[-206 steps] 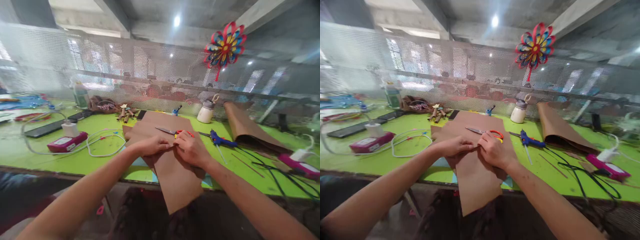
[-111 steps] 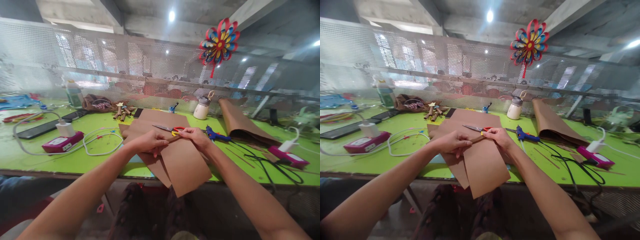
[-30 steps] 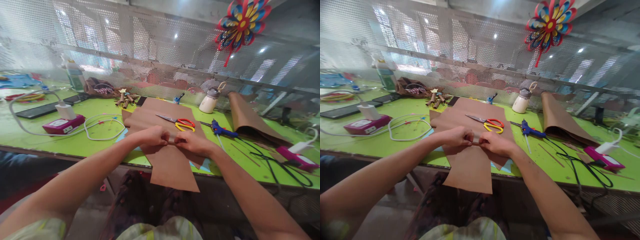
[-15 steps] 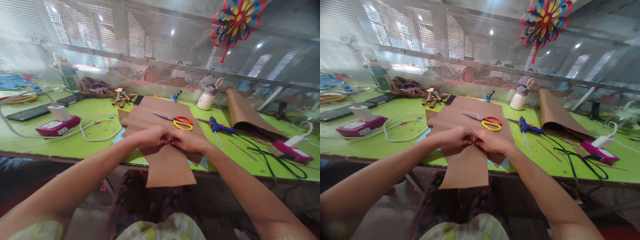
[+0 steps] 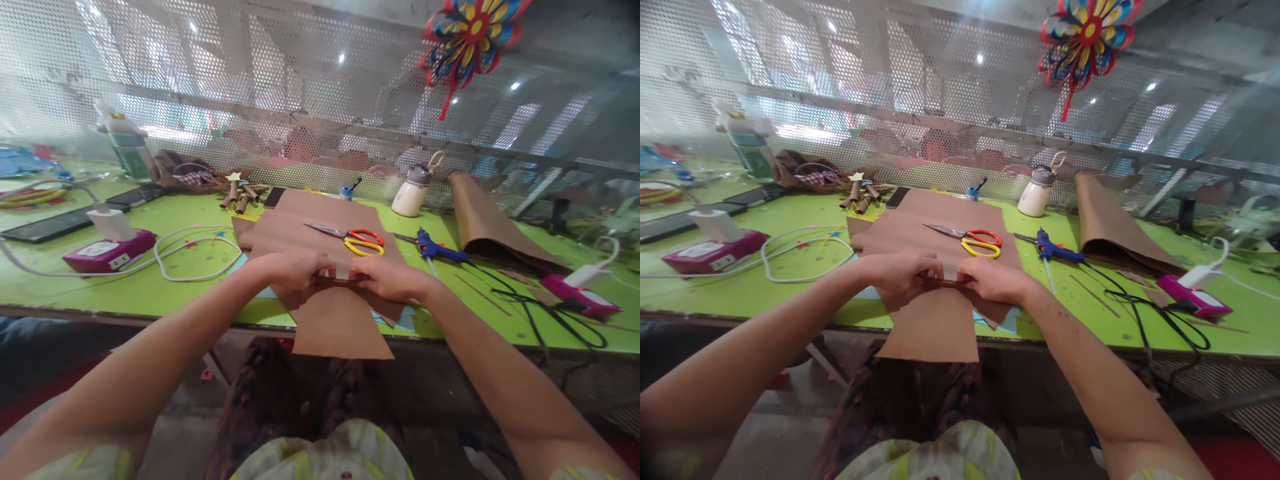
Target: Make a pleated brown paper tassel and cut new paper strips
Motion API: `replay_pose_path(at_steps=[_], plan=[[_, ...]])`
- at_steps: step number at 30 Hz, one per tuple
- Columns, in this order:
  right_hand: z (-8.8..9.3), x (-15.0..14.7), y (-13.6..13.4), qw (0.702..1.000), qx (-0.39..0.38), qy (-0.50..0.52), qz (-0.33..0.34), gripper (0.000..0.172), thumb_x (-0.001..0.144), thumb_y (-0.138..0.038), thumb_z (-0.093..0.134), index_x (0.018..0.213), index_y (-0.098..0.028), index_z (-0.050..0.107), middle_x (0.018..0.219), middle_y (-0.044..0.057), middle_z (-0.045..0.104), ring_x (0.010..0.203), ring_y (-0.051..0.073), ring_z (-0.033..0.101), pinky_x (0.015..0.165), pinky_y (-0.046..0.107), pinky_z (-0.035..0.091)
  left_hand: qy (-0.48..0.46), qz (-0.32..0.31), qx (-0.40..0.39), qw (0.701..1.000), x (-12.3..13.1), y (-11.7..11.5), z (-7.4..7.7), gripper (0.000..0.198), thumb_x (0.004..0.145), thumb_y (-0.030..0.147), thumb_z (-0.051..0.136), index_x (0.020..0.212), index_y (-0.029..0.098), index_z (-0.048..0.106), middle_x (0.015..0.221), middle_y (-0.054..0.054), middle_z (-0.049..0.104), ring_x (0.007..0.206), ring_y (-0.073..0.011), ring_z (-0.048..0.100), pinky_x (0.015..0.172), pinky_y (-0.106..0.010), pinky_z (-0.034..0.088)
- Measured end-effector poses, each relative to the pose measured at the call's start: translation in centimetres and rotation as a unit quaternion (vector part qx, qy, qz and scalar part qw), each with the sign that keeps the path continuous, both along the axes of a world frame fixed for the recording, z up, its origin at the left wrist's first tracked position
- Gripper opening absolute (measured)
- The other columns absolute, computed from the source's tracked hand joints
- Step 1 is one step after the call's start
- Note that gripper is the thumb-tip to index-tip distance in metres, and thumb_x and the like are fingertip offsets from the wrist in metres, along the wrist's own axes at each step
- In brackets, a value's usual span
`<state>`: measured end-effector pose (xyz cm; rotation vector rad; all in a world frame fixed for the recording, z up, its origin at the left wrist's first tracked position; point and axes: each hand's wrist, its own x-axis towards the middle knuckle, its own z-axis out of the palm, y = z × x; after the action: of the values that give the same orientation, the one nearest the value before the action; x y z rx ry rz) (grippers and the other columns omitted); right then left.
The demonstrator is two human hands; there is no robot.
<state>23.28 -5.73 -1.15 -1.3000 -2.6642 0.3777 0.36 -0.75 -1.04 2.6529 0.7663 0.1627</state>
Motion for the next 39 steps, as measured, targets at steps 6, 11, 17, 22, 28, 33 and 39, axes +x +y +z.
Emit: replay_pose_path(at_steps=[6,11,17,22,28,33,39], plan=[[0.1,-0.4,-0.5,0.999,0.027,-0.034,-0.007,0.011,0.083,-0.011,0.051,0.084,-0.017,0.062,0.085,0.004,0.062,0.077,0.015,0.052,0.066,0.024,0.037,0.009,-0.017,0.038,0.999,-0.2,-0.7,0.3,0.018,0.074,0.029,0.060,0.089,0.019,0.066,0.075,-0.003,0.059,0.062,-0.0138,0.049,0.060,-0.024,0.033],[-0.2,-0.8,-0.9,0.996,0.062,-0.065,-0.010,0.010,0.078,-0.008,0.052,0.081,-0.017,0.057,0.084,0.004,0.058,0.077,0.016,0.051,0.065,0.024,0.035,0.027,-0.065,0.081,0.994,-0.2,-0.8,0.8,0.017,0.079,0.027,0.056,0.091,0.020,0.066,0.081,-0.003,0.058,0.060,-0.0126,0.049,0.059,-0.025,0.033],[-0.2,-0.9,-1.2,0.988,0.101,-0.119,-0.002,0.009,0.082,-0.010,0.048,0.080,-0.016,0.055,0.084,0.007,0.058,0.075,0.016,0.051,0.066,0.026,0.035,0.032,-0.081,0.088,0.992,-0.3,-1.0,0.9,0.018,0.073,0.022,0.061,0.091,0.021,0.065,0.079,-0.002,0.056,0.063,-0.0141,0.049,0.059,-0.026,0.032],[0.1,-1.3,-1.5,0.978,0.123,-0.170,0.023,0.013,0.085,-0.010,0.048,0.082,-0.015,0.060,0.082,0.009,0.060,0.071,0.018,0.053,0.063,0.028,0.033,0.038,-0.079,0.107,0.990,0.0,-1.3,1.1,0.010,0.076,0.023,0.058,0.084,0.019,0.063,0.076,-0.003,0.055,0.061,-0.0143,0.047,0.061,-0.027,0.031],[-0.7,-1.5,-1.9,0.954,0.198,-0.220,0.047,0.008,0.082,-0.010,0.055,0.081,-0.012,0.063,0.078,0.010,0.059,0.065,0.019,0.051,0.057,0.030,0.029,0.021,-0.072,0.096,0.993,0.1,-0.9,0.9,0.015,0.081,0.027,0.054,0.082,0.019,0.065,0.073,-0.003,0.060,0.063,-0.0147,0.049,0.058,-0.026,0.031],[-0.9,-1.2,-2.1,0.946,0.248,-0.206,0.030,0.014,0.087,-0.011,0.048,0.078,-0.016,0.058,0.076,0.007,0.056,0.064,0.017,0.048,0.057,0.030,0.030,0.003,-0.050,0.030,0.998,0.1,0.0,1.5,0.034,0.090,0.034,0.039,0.081,0.016,0.066,0.067,-0.002,0.060,0.056,-0.0118,0.046,0.057,-0.024,0.032],[1.2,-2.7,-1.4,0.912,0.376,-0.163,0.031,0.015,0.085,-0.007,0.046,0.076,-0.017,0.054,0.082,0.007,0.055,0.079,0.022,0.049,0.069,0.032,0.036,-0.065,-0.114,0.012,0.991,-1.3,1.3,2.4,0.033,0.089,0.038,0.044,0.084,0.014,0.066,0.079,-0.005,0.064,0.071,-0.0150,0.049,0.069,-0.025,0.037]])
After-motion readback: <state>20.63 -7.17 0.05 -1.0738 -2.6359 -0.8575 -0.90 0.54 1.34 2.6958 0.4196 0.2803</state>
